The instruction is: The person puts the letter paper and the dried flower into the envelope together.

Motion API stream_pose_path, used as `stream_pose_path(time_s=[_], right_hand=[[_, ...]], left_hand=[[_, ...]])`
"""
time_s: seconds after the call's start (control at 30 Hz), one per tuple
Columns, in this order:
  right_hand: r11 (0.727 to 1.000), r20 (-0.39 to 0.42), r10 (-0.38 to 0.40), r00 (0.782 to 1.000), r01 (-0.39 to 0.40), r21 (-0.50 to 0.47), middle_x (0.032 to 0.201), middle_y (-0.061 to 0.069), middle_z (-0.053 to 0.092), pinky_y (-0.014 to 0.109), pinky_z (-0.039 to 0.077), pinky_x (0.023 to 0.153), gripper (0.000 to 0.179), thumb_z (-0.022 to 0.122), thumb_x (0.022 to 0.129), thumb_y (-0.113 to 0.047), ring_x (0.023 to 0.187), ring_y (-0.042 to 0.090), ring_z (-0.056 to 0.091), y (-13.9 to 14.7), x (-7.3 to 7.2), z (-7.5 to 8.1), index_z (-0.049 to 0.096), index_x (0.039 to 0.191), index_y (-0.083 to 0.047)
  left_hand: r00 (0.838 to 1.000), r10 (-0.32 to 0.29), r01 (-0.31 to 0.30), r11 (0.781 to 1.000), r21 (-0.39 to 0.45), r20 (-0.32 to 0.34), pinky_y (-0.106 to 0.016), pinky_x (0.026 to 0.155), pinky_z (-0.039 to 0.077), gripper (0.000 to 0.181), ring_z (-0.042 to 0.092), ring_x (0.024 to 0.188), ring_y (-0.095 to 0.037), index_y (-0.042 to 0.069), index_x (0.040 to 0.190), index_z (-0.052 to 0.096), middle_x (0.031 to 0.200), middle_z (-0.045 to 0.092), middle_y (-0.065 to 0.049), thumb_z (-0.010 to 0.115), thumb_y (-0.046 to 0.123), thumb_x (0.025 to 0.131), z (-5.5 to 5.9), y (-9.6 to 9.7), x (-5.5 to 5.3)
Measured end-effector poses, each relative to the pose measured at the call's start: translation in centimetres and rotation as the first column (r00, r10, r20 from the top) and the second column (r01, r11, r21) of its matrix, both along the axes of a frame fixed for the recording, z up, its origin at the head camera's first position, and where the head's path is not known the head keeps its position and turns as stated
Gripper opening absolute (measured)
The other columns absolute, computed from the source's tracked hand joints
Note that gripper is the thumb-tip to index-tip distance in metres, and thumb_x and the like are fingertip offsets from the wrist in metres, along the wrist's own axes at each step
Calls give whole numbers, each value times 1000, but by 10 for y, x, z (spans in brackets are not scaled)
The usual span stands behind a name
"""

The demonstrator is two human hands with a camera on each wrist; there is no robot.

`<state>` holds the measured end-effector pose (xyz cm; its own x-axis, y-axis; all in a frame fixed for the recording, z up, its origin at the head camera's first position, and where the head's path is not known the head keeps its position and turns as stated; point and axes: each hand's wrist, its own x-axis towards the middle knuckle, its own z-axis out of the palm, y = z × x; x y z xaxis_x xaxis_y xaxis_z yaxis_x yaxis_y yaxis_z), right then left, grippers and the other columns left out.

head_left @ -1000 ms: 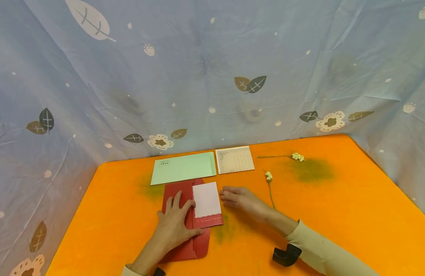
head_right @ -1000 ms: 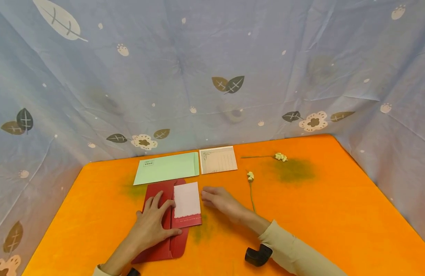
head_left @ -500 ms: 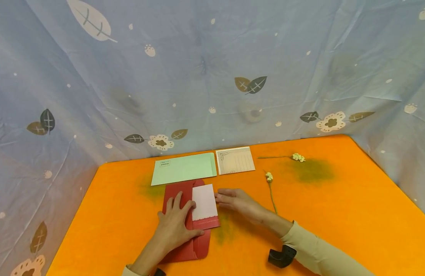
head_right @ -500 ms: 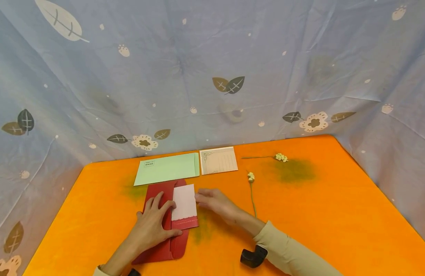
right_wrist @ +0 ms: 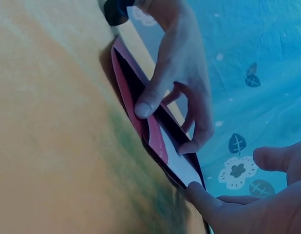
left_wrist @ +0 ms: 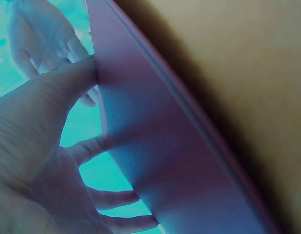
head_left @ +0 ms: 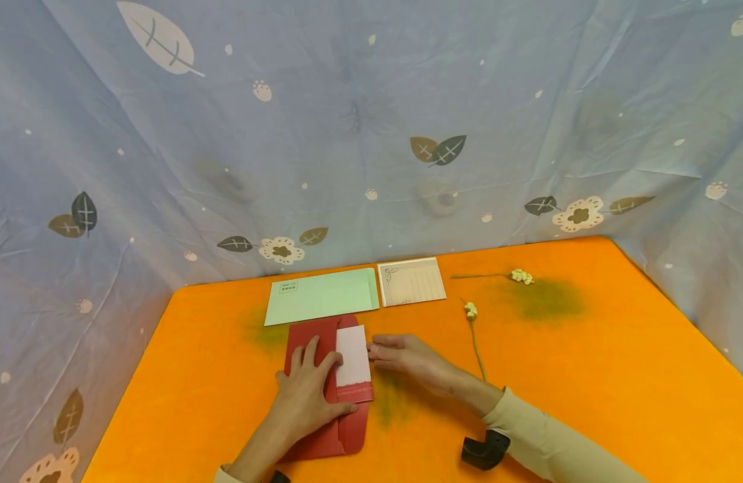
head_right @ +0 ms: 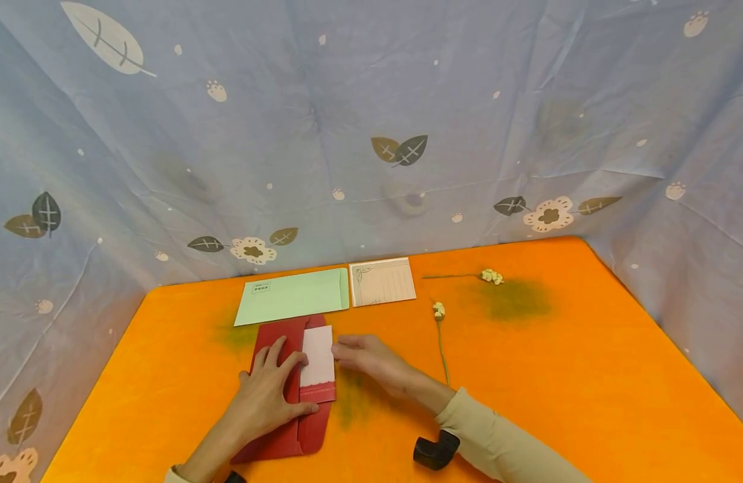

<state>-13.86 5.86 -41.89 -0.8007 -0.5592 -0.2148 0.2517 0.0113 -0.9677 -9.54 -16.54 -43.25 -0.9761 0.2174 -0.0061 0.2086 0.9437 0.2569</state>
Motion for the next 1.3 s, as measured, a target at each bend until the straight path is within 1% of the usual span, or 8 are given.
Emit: stream_pose_path(time_s=[0.07,0.3,0.5,0.73,0.93,1.3], right_hand=[[1000,13,1,1000,-1,-6,148,33,35,44,38,107,62,53,102,-18,130,40,47,-1,-1,-1,27,143,20],[1000,13,23,1000,-23,-8,148,33,35,44,38,107,62,53,102,-19,131,40,47,-4,-1,-2,26,144,19],[1000,21,20,1000,-19,-24,146,34,38,45,37,107,59,49,103,-14,131,41,46,-2,2,1,25,143,20],[999,35,39,999,-38,-32,143,34,41,45,38,107,59,51,102,-14,130,41,47,-2,5,-1,26,141,22],[998,40,47,998,-46,-41,143,33,42,43,39,106,59,52,102,-15,130,40,48,-6,4,-6,29,141,21],[998,40,57,998,-55,-41,143,30,44,43,39,106,59,54,101,-18,129,38,50,-17,3,-8,32,141,20]], left_hand=[[1000,0,0,1000,0,2,-75,81,39,79,33,128,-44,22,124,58,148,34,-24,83,63,62,0,0,0],[1000,-2,2,1000,6,5,-75,79,39,79,34,127,-45,22,124,58,147,35,-24,83,63,62,1,1,1],[1000,-2,2,1000,-2,-7,-74,80,40,79,34,127,-44,22,124,57,147,35,-24,83,63,62,-1,1,0],[1000,-5,5,1000,-7,-23,-74,79,41,78,35,127,-43,23,124,58,147,35,-23,83,63,62,-1,0,1],[1000,-1,1,1000,6,-19,-74,80,40,78,34,128,-44,23,124,58,147,35,-23,83,63,62,-1,0,1],[1000,11,-11,1000,10,-1,-77,81,37,80,33,128,-45,22,127,58,149,33,-23,84,62,62,-1,0,-1]])
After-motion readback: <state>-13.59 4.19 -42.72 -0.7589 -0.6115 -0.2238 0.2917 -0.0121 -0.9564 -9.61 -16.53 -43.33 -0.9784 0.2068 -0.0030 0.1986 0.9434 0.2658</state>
